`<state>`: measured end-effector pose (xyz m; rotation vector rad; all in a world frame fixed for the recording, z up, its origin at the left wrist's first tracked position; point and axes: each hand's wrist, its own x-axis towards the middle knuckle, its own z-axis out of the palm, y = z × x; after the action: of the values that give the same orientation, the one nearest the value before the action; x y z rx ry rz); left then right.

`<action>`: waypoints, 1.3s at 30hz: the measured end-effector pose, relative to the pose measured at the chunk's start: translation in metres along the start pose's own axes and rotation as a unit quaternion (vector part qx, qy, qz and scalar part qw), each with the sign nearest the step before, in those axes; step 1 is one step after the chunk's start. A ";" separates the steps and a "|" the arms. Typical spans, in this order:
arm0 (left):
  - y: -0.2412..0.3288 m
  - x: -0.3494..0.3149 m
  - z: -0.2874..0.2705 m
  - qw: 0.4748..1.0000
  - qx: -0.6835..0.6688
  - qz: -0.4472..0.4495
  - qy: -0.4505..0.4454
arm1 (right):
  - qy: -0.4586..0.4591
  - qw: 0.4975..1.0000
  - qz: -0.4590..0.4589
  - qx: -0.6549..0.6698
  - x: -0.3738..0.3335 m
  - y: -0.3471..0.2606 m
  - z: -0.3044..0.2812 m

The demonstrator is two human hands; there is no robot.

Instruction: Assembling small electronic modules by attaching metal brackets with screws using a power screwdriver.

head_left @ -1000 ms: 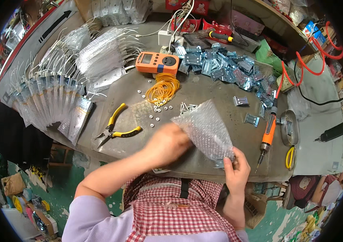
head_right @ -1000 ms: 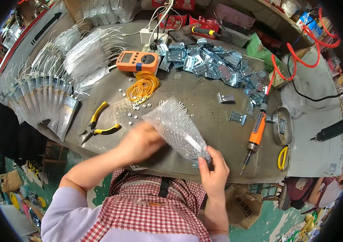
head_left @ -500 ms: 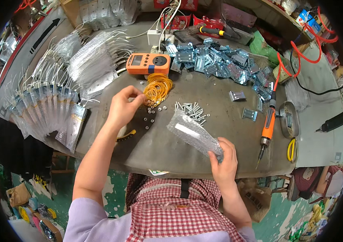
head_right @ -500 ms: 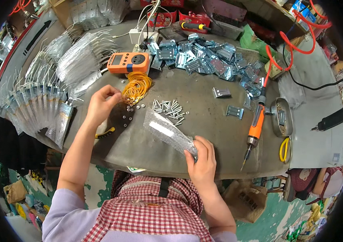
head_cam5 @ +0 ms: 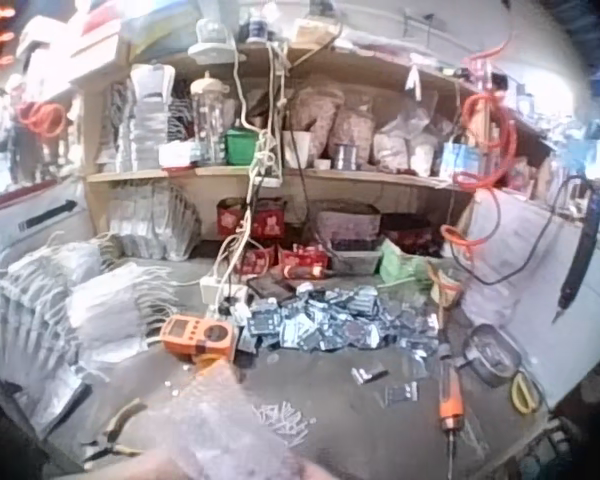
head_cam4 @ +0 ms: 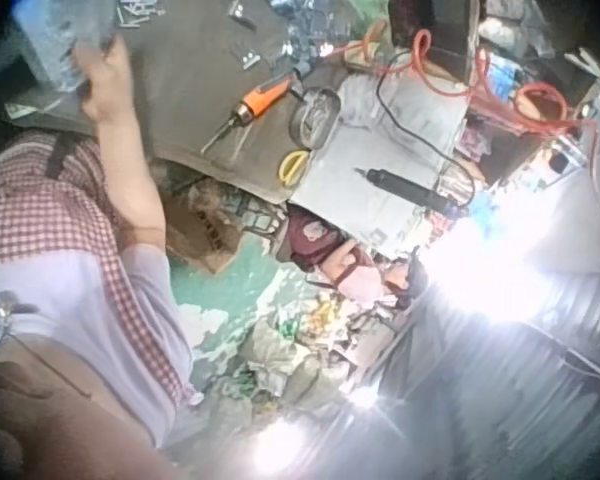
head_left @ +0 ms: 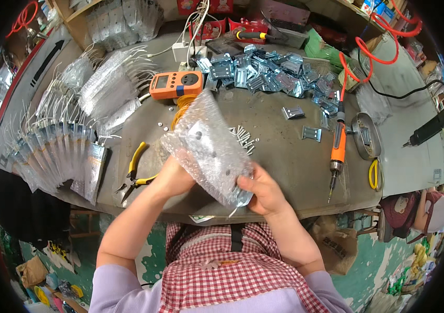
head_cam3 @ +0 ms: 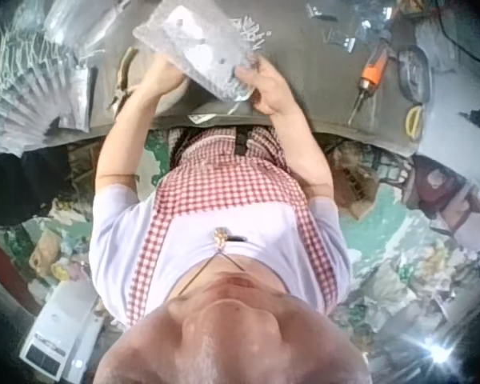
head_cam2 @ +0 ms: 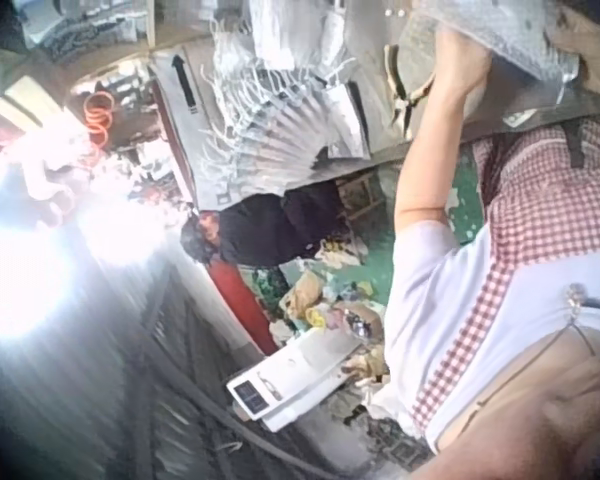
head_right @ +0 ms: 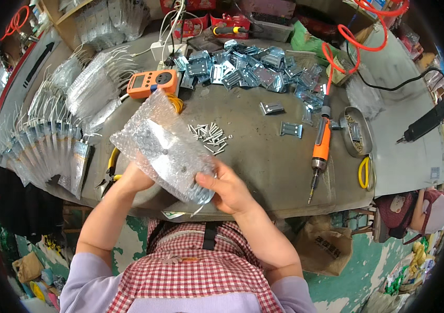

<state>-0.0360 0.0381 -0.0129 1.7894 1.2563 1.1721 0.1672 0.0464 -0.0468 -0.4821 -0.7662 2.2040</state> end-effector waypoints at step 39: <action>0.054 -0.004 0.002 0.982 0.126 -0.022 -0.141 | -0.091 0.633 -0.180 -0.747 -0.029 -0.036 0.050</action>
<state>-0.0148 0.0166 0.0317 2.0164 1.3097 0.7253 0.1776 0.0252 0.0172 -0.7278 -2.4838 0.7488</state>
